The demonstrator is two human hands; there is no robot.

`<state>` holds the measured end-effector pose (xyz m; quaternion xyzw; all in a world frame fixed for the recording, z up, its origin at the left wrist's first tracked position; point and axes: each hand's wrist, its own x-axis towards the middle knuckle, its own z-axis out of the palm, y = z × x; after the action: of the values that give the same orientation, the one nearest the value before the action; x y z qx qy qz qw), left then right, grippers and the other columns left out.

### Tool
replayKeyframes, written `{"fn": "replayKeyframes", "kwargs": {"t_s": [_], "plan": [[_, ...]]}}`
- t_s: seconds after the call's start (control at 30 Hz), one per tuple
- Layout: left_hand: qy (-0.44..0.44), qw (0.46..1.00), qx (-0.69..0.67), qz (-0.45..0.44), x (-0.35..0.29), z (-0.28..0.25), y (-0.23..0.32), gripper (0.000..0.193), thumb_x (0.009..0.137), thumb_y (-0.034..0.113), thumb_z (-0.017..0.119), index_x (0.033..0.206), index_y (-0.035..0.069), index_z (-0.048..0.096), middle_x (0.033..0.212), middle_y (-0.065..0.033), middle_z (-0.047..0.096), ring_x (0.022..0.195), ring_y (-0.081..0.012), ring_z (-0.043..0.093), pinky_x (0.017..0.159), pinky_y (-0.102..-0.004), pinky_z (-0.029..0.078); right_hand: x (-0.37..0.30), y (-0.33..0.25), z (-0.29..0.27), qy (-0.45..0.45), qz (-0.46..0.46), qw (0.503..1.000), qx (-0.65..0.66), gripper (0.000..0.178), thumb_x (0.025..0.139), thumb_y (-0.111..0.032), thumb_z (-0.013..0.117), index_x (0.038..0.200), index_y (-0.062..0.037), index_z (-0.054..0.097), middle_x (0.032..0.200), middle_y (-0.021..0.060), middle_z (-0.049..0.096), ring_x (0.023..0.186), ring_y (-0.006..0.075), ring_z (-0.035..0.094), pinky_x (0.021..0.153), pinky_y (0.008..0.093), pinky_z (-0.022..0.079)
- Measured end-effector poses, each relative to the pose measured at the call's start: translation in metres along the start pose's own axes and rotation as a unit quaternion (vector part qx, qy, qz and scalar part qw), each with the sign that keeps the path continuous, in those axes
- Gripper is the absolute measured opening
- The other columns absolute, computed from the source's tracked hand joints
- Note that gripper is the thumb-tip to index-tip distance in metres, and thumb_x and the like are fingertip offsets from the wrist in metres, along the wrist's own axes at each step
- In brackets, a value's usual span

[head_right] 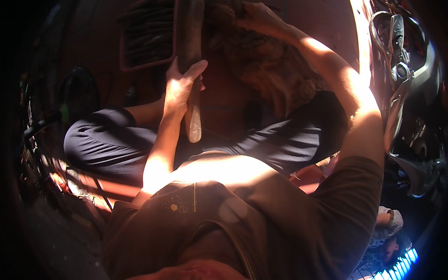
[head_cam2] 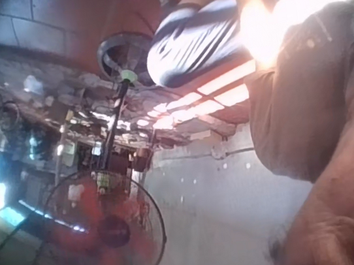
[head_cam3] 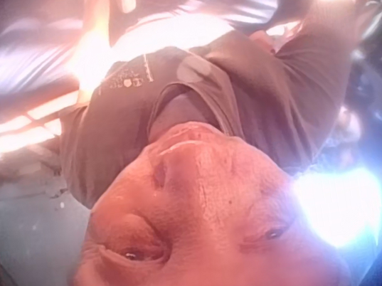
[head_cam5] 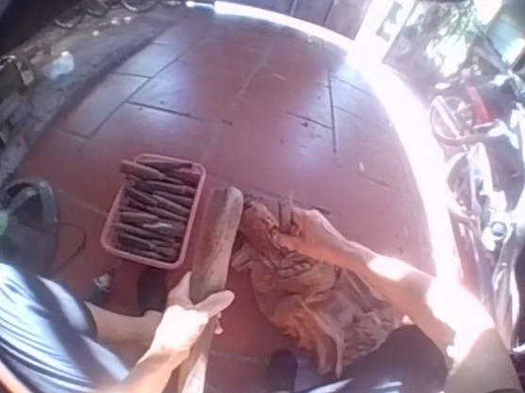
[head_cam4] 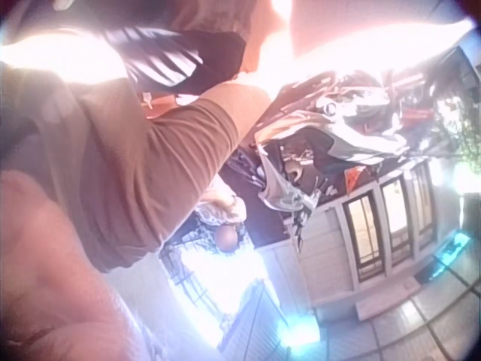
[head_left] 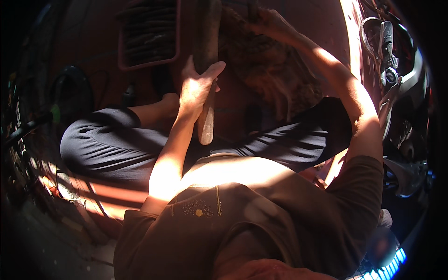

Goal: The person sits on the floor and uses a wooden mallet and chisel to carve a large piece of wood. They repeatedly strike the chisel with the mallet to shape the wood, occasionally adjusting their grip and the position of the wood.

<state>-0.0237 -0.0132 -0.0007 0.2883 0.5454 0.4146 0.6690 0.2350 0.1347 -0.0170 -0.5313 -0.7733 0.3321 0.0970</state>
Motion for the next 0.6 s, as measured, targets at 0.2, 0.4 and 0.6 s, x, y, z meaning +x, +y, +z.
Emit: {"fn": "replayKeyframes", "kwargs": {"t_s": [0.2,0.4,0.6], "plan": [[-0.004,1.0,0.01,0.003,0.0,0.0,0.0,0.041,0.076,0.023,0.082,0.105,0.005,0.059,0.073,-0.0015,0.055,0.057,-0.0098,0.054,0.052,-0.025,0.049,0.002,-0.003,0.017,-0.027,0.015,0.999,0.03,0.039,0.087,-0.034,0.072,0.102,-0.0001,0.061,0.076,0.0067,0.065,0.069,0.0151,0.066,0.063,0.0327,0.051],[-0.003,1.0,0.023,0.001,0.001,0.001,-0.001,0.042,0.077,0.023,0.082,0.106,0.004,0.059,0.073,-0.0017,0.055,0.057,-0.0097,0.054,0.052,-0.0251,0.048,0.008,-0.01,0.019,-0.076,-0.012,0.996,-0.05,0.047,0.083,-0.038,0.074,0.112,-0.0027,0.062,0.085,0.0158,0.068,0.074,0.0283,0.07,0.068,0.0406,0.053],[0.013,0.998,0.053,0.021,-0.001,0.004,0.002,0.043,0.079,0.023,0.08,0.109,0.003,0.058,0.074,-0.0019,0.056,0.057,-0.0098,0.054,0.054,-0.0255,0.048,0.009,-0.001,0.03,-0.033,-0.132,0.984,-0.115,0.05,0.078,-0.043,0.077,0.102,-0.0006,0.064,0.073,0.0187,0.064,0.072,0.0384,0.065,0.066,0.0447,0.05]]}}
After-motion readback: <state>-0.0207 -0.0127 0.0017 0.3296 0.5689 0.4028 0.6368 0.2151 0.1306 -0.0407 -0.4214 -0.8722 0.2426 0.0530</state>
